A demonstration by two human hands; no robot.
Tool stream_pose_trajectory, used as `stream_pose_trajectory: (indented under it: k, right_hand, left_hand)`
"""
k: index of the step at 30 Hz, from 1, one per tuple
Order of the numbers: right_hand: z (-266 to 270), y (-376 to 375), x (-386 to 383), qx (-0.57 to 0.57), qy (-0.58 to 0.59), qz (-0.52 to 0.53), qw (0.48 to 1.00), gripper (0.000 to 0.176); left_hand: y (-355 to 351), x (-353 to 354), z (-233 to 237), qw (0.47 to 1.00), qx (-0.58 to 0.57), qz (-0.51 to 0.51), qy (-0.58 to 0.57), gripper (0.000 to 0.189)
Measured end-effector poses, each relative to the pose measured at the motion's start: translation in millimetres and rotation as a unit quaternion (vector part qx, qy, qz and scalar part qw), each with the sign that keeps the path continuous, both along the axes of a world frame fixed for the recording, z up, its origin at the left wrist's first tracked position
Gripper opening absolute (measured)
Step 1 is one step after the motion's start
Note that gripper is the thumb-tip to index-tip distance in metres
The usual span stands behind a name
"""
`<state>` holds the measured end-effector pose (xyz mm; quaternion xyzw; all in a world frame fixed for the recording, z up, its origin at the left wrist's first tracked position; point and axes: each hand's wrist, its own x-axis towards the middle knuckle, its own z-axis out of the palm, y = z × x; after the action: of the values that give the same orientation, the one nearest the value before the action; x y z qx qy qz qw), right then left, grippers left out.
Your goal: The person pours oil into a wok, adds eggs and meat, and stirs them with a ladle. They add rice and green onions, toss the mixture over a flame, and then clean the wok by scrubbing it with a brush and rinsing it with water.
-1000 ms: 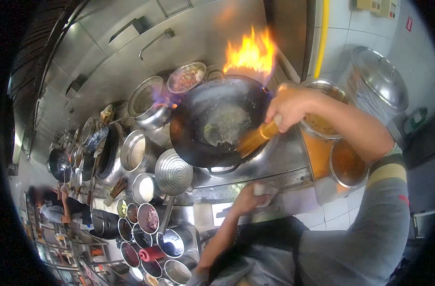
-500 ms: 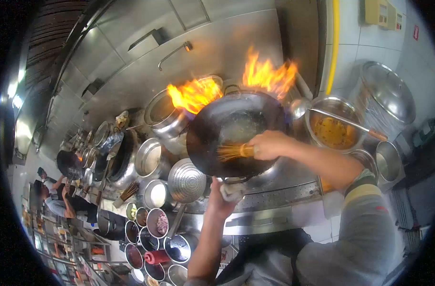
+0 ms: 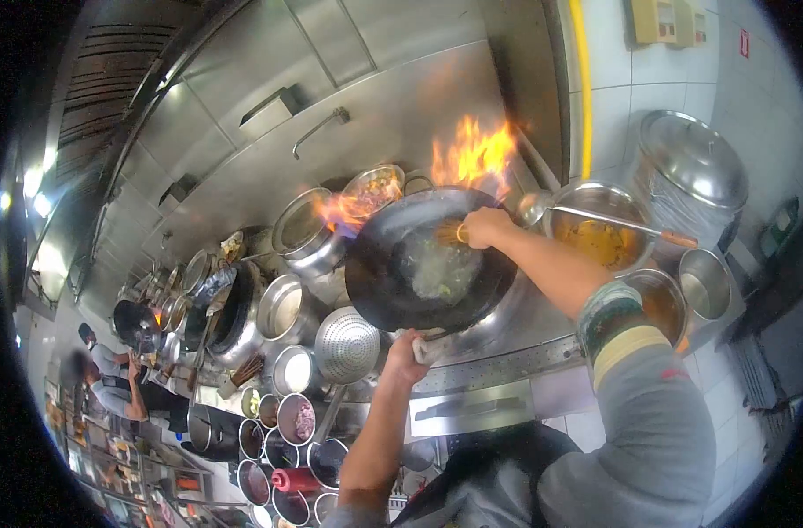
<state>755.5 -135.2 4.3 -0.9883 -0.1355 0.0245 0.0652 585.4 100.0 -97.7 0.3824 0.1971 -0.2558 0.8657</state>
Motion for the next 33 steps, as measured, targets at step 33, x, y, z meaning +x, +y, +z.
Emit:
stream_pose_trajectory:
  k: [33]
  right_hand:
    - [-38, -99, -326, 0.482, 0.050, -0.293, 0.824, 0.053]
  left_hand:
    - [236, 203, 77, 0.829, 0.298, 0.407, -0.240, 0.025]
